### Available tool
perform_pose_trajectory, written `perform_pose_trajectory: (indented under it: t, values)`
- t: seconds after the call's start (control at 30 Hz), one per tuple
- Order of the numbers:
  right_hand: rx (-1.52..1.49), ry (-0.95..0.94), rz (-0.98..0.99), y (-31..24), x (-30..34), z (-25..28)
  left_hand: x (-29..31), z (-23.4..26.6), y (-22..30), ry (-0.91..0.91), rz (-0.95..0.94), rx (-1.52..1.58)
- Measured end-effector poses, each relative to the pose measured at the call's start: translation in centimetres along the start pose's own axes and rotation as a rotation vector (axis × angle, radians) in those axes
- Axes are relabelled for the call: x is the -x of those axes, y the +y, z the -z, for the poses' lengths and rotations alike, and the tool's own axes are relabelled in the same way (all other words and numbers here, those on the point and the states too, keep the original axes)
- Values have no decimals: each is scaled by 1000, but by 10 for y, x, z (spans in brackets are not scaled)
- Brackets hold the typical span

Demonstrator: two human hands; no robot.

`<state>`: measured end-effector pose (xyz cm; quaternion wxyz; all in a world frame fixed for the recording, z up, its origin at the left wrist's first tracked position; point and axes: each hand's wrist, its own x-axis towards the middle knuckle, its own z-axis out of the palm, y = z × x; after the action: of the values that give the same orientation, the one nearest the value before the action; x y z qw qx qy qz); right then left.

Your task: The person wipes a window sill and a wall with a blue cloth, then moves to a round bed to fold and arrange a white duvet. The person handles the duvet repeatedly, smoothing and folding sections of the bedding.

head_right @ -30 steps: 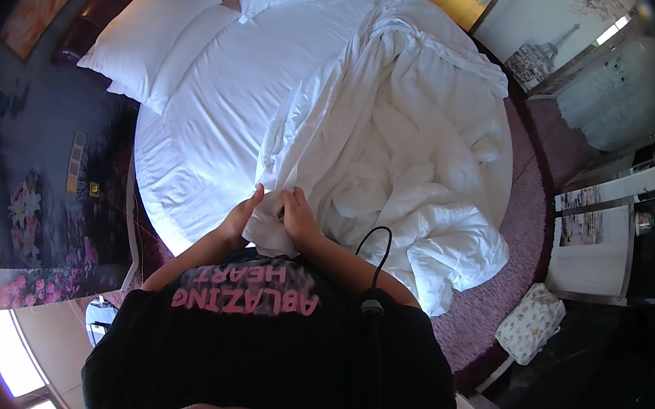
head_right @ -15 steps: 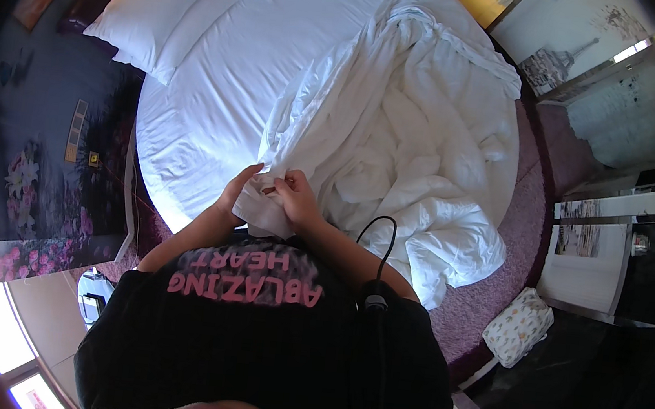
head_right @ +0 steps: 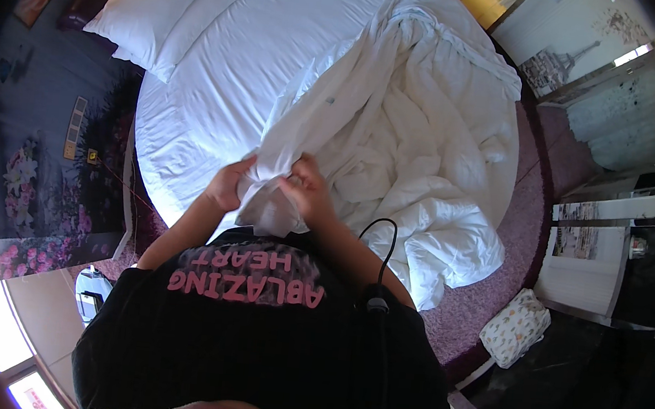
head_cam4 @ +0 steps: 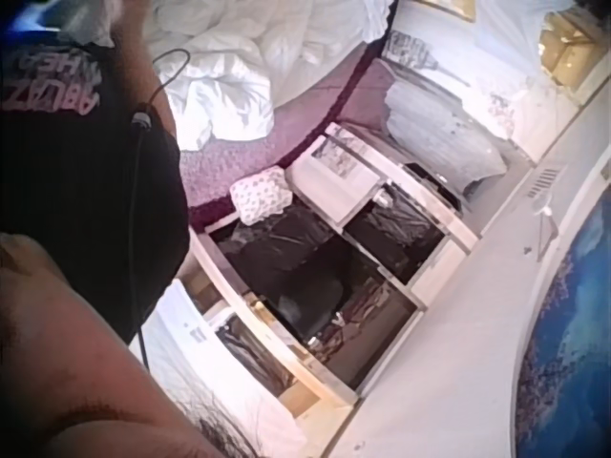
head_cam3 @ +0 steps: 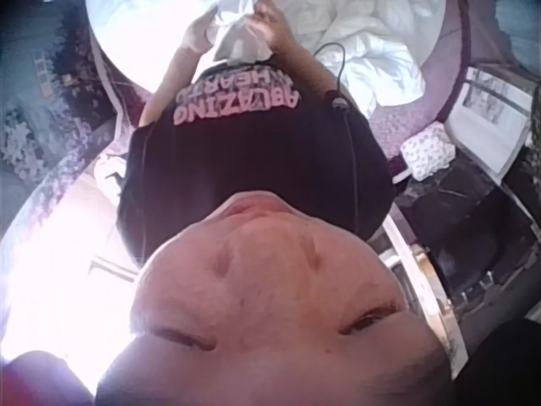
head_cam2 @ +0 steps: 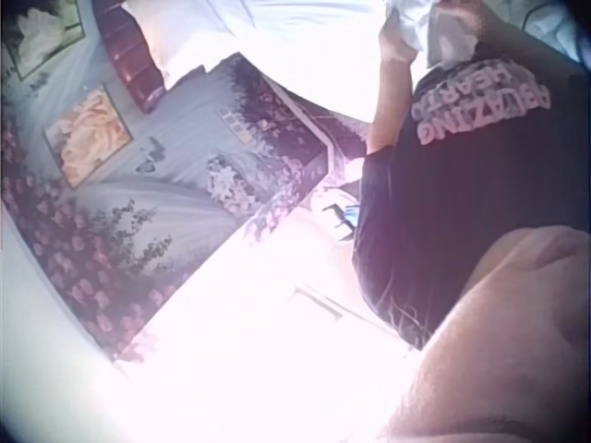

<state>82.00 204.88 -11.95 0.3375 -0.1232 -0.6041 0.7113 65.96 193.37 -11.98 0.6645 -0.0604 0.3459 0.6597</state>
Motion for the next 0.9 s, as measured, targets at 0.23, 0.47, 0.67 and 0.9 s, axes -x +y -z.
perform_pose_trajectory:
  t: [0.23,0.47,0.67,0.9]
  values:
    - [-565,350,-260,-27,-16,47,32,59,131,910,-878,-404]
    - [-1036,275,-540,-41,-13,22,-10,40,25,-61,-347,-1841]
    - [-704,331,-461,-47,-21,26,-82,63,-52,110,-393,-1525]
    - [-325,-13,-296,33,14,28,5,-95,-16,-15,-396,-1354]
